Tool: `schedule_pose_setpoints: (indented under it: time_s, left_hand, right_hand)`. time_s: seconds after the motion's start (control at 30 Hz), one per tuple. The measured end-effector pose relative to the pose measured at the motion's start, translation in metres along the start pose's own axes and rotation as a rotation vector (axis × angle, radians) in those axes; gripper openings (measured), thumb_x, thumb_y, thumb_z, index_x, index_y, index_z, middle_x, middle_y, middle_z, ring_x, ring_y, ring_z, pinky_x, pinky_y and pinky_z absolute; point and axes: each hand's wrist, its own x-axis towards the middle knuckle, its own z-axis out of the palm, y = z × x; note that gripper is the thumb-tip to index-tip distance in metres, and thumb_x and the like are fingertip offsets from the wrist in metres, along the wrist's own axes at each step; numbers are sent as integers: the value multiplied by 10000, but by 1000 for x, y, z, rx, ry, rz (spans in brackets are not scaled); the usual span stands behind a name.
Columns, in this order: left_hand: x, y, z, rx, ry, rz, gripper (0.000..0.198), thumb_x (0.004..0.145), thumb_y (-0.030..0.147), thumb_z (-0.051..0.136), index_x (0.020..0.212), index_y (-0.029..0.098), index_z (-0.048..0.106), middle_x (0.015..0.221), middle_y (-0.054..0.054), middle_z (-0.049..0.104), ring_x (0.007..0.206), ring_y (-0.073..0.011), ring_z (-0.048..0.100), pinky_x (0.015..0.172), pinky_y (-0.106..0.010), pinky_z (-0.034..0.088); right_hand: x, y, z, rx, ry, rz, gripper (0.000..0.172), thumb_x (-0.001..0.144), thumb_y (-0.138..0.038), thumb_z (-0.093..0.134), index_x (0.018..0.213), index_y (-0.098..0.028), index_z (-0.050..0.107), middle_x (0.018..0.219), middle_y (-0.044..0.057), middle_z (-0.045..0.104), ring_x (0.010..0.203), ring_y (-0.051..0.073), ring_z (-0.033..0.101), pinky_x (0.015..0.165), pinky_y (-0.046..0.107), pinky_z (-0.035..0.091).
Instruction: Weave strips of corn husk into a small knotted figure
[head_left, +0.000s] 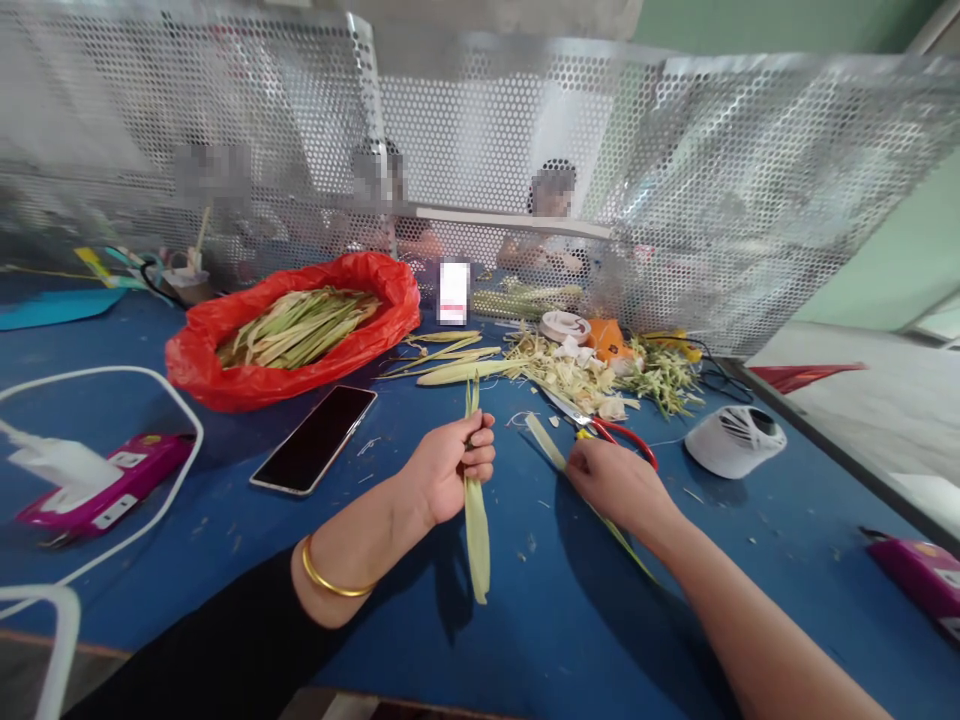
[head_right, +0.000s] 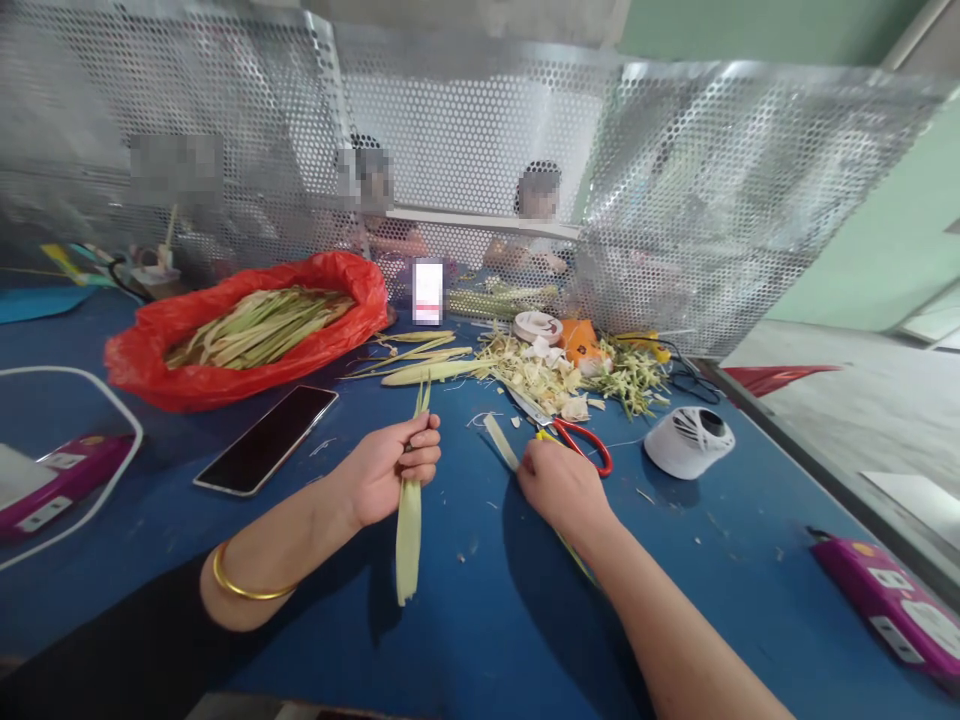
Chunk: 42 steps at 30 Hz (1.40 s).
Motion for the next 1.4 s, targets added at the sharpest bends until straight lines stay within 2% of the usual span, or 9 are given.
schedule_pose_setpoints:
  time_s: [0.17, 0.3, 0.43, 0.67, 0.87, 1.1, 1.2, 1.3, 1.4]
  left_hand:
    - [0, -2, 1, 43, 35, -15, 228, 967, 192, 402, 785, 126, 523, 517, 76, 383, 331, -13, 310, 322, -126, 201]
    - [-1, -3, 1, 152, 109, -32, 225, 957, 206, 417, 818, 114, 568, 601, 6, 549, 430, -66, 517, 367, -152, 352]
    - [-3, -10, 2, 292, 28, -106, 281, 953, 217, 406, 793, 99, 605, 706, -72, 654, 583, -142, 640, 530, -244, 511]
    - [-2, -27, -4, 269, -184, -214, 228, 907, 175, 471, 829, 91, 669, 671, -70, 661, 581, -134, 628, 603, -226, 504]
    - [-4, -19, 0, 183, -198, -236, 287, 931, 158, 407, 870, 63, 671, 759, -106, 679, 631, -147, 653, 639, -250, 517]
    - [-7, -17, 5, 96, -124, -45, 288, 938, 147, 422, 742, 101, 627, 712, -78, 668, 618, -131, 649, 616, -222, 516]
    - [-6, -15, 8, 24, -82, 31, 296, 948, 149, 406, 720, 114, 592, 770, -106, 701, 701, -164, 688, 708, -278, 548]
    - [-7, -8, 11, -45, -43, 139, 283, 959, 161, 392, 749, 122, 579, 789, -107, 713, 733, -191, 707, 759, -340, 563]
    - [-8, 1, 12, -122, -3, 177, 259, 962, 161, 399, 771, 127, 571, 753, -73, 701, 686, -166, 700, 740, -333, 574]
  right_hand:
    - [-1, 9, -8, 440, 390, 35, 140, 935, -259, 413, 933, -225, 548, 751, 9, 700, 656, 167, 670, 571, 249, 432]
    - [-6, 9, -16, 440, 640, -515, 147, 936, -191, 446, 926, -229, 587, 800, 14, 708, 743, 163, 667, 799, 321, 469]
    - [-17, -13, -18, 242, 691, -877, 222, 928, -88, 466, 928, -227, 639, 882, 19, 713, 866, 149, 654, 959, 381, 378]
    - [-35, -44, 1, 84, 722, -929, 167, 887, -130, 583, 798, -240, 671, 688, -34, 660, 667, 105, 618, 749, 277, 433]
    - [-35, -44, -3, 96, 624, -1033, 211, 918, -112, 494, 945, -211, 679, 907, 35, 711, 873, 159, 644, 921, 334, 475]
    - [-32, -43, 1, 293, 631, -969, 277, 860, -15, 475, 997, -166, 664, 958, 85, 682, 960, 183, 623, 977, 360, 459]
    - [-33, -43, 5, 579, 585, -779, 206, 882, -86, 502, 1002, -177, 644, 948, 87, 662, 930, 191, 618, 866, 345, 498]
    - [-33, -43, 7, 930, 349, -372, 146, 924, -265, 515, 889, -187, 634, 820, 56, 655, 786, 181, 615, 728, 310, 506]
    - [-31, -46, 10, 1275, -52, -157, 310, 924, -448, 505, 950, -178, 655, 897, 69, 691, 868, 199, 630, 818, 330, 498]
